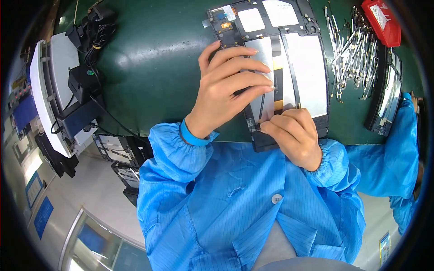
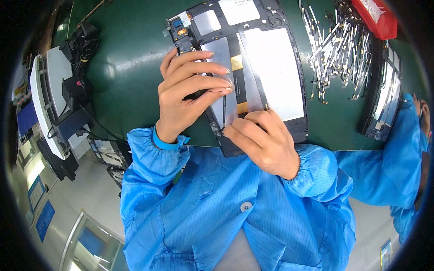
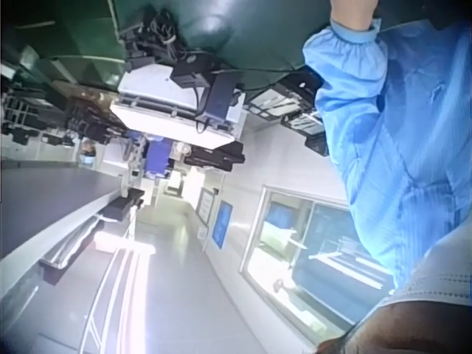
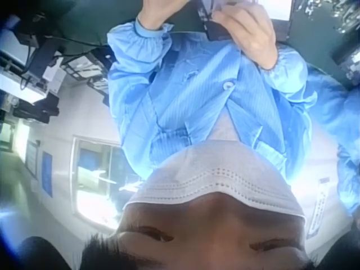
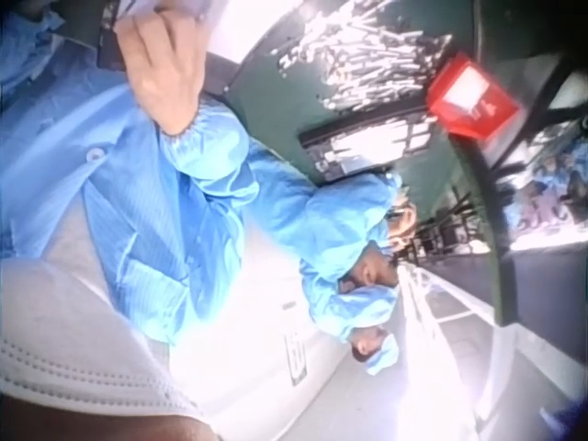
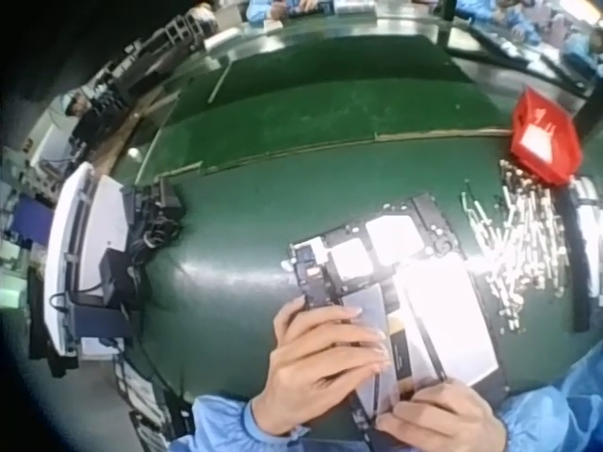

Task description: Assembling internal electronic components and ribbon cables into a tablet chassis on a production line.

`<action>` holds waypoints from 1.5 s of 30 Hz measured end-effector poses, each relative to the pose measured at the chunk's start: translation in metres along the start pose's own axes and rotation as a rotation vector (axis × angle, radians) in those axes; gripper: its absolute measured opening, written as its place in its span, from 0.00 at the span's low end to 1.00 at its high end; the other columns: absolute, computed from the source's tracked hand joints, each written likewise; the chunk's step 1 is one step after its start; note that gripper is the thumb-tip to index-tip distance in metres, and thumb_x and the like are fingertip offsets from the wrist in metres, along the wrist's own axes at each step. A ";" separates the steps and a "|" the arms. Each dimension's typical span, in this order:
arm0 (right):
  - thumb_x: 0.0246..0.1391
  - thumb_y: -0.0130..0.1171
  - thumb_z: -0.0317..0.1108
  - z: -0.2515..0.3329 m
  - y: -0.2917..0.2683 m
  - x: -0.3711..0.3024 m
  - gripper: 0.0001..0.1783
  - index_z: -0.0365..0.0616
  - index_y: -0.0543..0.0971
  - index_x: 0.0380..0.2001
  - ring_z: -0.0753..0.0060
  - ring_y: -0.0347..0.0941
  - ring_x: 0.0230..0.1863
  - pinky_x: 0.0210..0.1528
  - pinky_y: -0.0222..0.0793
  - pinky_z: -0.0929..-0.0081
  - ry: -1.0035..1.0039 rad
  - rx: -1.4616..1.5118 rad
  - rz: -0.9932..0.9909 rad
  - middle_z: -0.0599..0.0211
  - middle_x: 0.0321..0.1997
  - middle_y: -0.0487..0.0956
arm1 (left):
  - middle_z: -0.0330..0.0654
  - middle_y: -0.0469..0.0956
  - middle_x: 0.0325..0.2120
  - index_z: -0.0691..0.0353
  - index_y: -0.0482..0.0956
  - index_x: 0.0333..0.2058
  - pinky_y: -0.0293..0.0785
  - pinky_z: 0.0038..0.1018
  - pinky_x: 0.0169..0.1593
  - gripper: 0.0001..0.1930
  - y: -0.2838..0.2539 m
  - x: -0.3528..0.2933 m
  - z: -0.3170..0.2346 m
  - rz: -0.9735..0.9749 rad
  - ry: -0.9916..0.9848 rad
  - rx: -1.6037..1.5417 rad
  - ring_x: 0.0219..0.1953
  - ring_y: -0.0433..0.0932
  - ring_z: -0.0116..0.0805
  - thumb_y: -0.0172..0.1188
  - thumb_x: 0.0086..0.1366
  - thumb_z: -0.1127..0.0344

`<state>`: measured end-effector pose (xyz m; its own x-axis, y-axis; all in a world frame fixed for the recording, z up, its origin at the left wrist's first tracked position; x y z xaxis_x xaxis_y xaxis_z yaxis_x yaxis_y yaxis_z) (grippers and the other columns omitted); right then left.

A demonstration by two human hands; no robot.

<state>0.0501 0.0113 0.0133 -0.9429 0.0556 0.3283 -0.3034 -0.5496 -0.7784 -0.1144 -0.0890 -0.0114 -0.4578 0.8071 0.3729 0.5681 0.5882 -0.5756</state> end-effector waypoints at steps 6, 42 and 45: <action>0.29 0.58 0.30 0.000 0.000 -0.001 0.17 0.40 0.80 0.30 0.69 0.69 0.36 0.34 0.68 0.72 -0.007 -0.010 0.000 0.68 0.35 0.74 | 0.25 0.81 0.30 0.49 0.84 0.24 0.48 0.39 0.61 0.04 -0.002 0.000 -0.001 0.016 0.048 0.006 0.48 0.72 0.30 0.68 0.46 0.64; 0.35 0.58 0.28 0.002 -0.003 0.002 0.13 0.39 0.79 0.30 0.71 0.68 0.35 0.34 0.66 0.76 0.006 -0.023 0.051 0.67 0.48 0.77 | 0.38 0.78 0.43 0.54 0.82 0.41 0.50 0.37 0.61 0.20 -0.002 0.006 -0.011 -0.016 -0.185 -0.033 0.50 0.72 0.35 0.70 0.46 0.63; 0.35 0.59 0.28 0.002 -0.004 0.003 0.13 0.39 0.79 0.30 0.71 0.68 0.35 0.34 0.66 0.75 -0.005 -0.038 0.054 0.67 0.48 0.78 | 0.41 0.72 0.52 0.53 0.80 0.45 0.47 0.40 0.61 0.22 -0.009 -0.002 -0.011 -0.020 -0.076 0.030 0.55 0.68 0.40 0.66 0.51 0.56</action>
<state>0.0486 0.0123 0.0184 -0.9574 0.0224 0.2879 -0.2572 -0.5194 -0.8149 -0.1112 -0.0953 0.0008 -0.5201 0.7882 0.3289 0.5382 0.6015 -0.5904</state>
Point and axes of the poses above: each hand's wrist, its own x-axis towards the middle knuckle, its own y-axis out of the palm, z = x × y, the point moved 1 cm from there along x, towards the middle knuckle
